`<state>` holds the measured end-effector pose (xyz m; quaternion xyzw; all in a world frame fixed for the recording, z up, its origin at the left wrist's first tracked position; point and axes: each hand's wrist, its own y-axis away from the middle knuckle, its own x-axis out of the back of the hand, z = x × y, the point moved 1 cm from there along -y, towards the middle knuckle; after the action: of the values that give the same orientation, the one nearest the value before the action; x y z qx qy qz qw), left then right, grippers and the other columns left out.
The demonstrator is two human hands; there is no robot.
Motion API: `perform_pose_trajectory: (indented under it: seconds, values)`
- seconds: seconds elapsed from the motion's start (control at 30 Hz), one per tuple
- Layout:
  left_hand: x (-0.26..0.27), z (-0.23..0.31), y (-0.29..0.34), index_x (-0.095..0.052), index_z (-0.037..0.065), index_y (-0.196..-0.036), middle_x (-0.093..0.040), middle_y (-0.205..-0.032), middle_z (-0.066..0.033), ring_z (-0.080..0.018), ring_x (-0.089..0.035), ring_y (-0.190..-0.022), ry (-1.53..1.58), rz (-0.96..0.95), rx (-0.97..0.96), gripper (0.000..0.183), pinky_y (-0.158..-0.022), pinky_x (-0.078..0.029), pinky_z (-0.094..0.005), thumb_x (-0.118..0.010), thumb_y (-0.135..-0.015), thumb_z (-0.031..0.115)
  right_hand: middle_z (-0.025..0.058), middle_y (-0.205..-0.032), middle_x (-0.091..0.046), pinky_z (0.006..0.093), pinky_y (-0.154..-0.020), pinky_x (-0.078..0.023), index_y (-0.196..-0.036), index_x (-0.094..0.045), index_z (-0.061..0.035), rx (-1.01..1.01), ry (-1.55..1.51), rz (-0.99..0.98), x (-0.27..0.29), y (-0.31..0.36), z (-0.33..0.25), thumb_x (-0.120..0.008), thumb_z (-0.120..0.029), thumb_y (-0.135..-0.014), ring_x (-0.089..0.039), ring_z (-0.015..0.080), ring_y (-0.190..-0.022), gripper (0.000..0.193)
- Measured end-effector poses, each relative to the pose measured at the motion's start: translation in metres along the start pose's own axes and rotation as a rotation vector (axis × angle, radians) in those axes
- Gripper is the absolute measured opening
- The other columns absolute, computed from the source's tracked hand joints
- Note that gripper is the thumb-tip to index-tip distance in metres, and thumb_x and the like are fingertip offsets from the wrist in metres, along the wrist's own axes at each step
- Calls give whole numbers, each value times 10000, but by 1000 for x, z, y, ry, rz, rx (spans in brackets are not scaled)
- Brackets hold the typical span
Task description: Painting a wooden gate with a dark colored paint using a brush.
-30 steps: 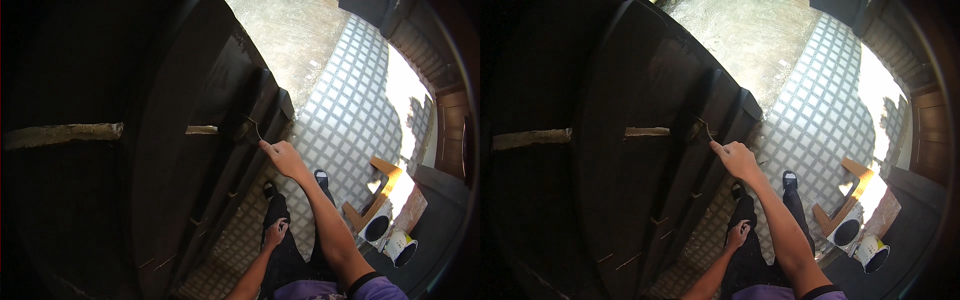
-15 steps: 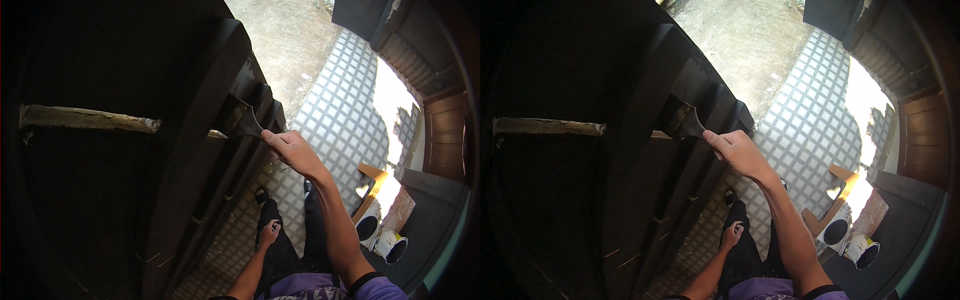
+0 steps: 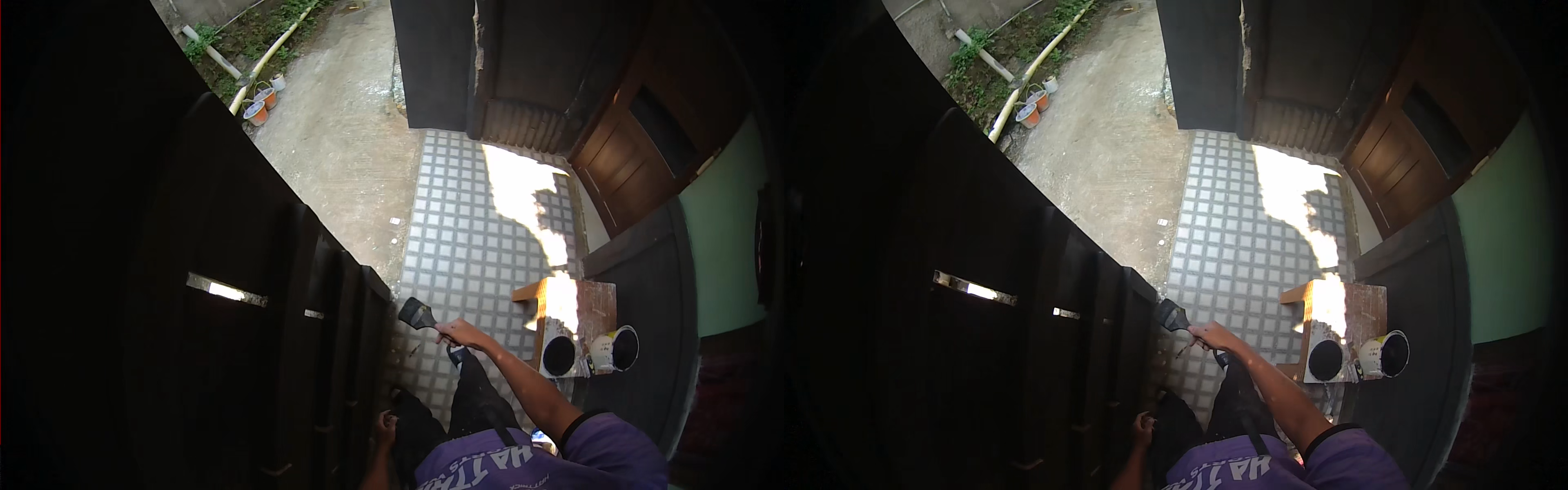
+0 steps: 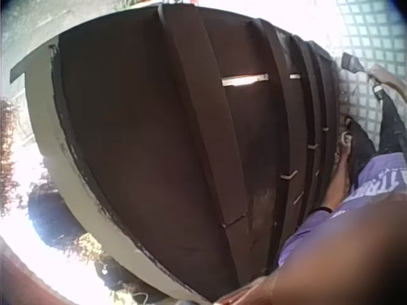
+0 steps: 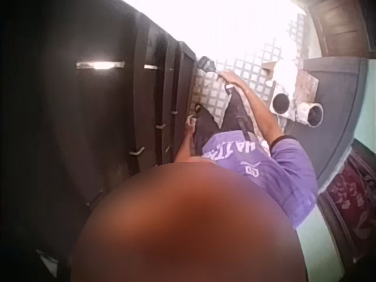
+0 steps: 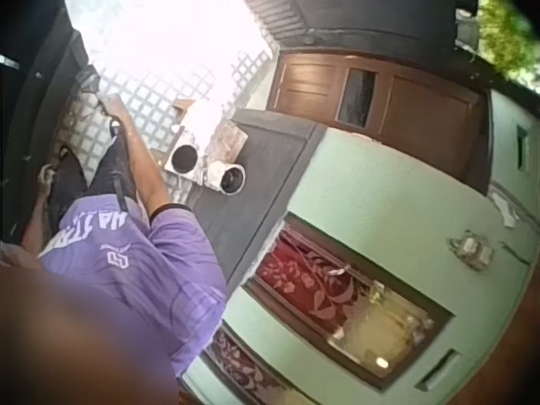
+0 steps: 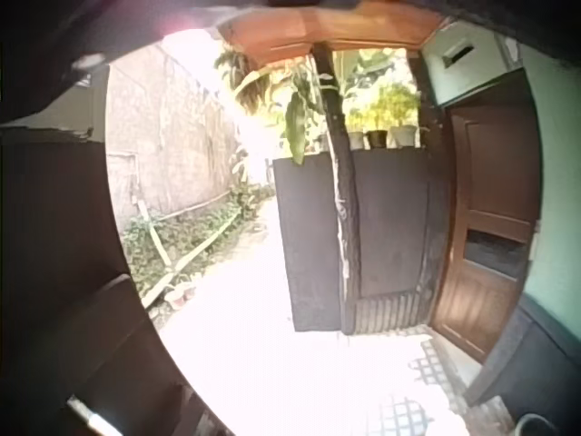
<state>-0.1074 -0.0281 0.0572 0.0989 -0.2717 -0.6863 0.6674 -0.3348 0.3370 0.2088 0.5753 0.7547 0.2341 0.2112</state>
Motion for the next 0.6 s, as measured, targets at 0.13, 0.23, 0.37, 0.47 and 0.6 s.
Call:
perform_pose_trajectory:
  seconds: [0.13,0.23,0.37,0.47,0.6]
  values:
    - [15,22,-12,-595,26,-1193,-699,-885,-70,-111,-589,-696,-113,-102,-105,345,-661,-501,-288,-641,-879,161,-2,-615,-536,263,-525,-421,-915,-701,-8,-60,-24,354,29,141,168,-514,-335,-992,-520,108,-540,385]
    - [19,35,-18,-639,42,-1131,-710,-868,-88,-189,-672,-782,-181,-176,-43,319,-740,-533,-334,-656,-867,220,5,-566,-494,293,-414,-389,-898,-664,-61,-113,-411,841,-4,285,283,-555,-246,-957,-498,113,-466,223]
    - [-8,74,-22,-672,57,-1078,-719,-889,-121,-235,-701,-829,-485,-299,-322,284,-748,-539,-351,-676,-862,241,38,-554,-557,286,-348,-377,-1146,-616,-38,-349,-644,1588,-89,440,390,-619,-269,-956,-539,145,-401,299]
    - [-51,101,-25,-684,49,-1059,-722,-890,-135,-238,-706,-832,-387,-585,-460,253,-748,-535,-350,-681,-878,226,78,-639,-646,271,-364,-417,-1083,-626,-31,-311,-723,1789,-152,510,394,-607,-316,-965,-614,164,-454,309]
    - [-99,132,-32,-664,9,-1069,-715,-911,-137,-208,-680,-756,-378,-765,-420,246,-687,-526,-325,-654,-918,203,87,-752,-711,264,-442,-481,-946,-658,-35,-258,-817,1951,-208,532,402,-635,-417,-937,-673,175,-553,383]
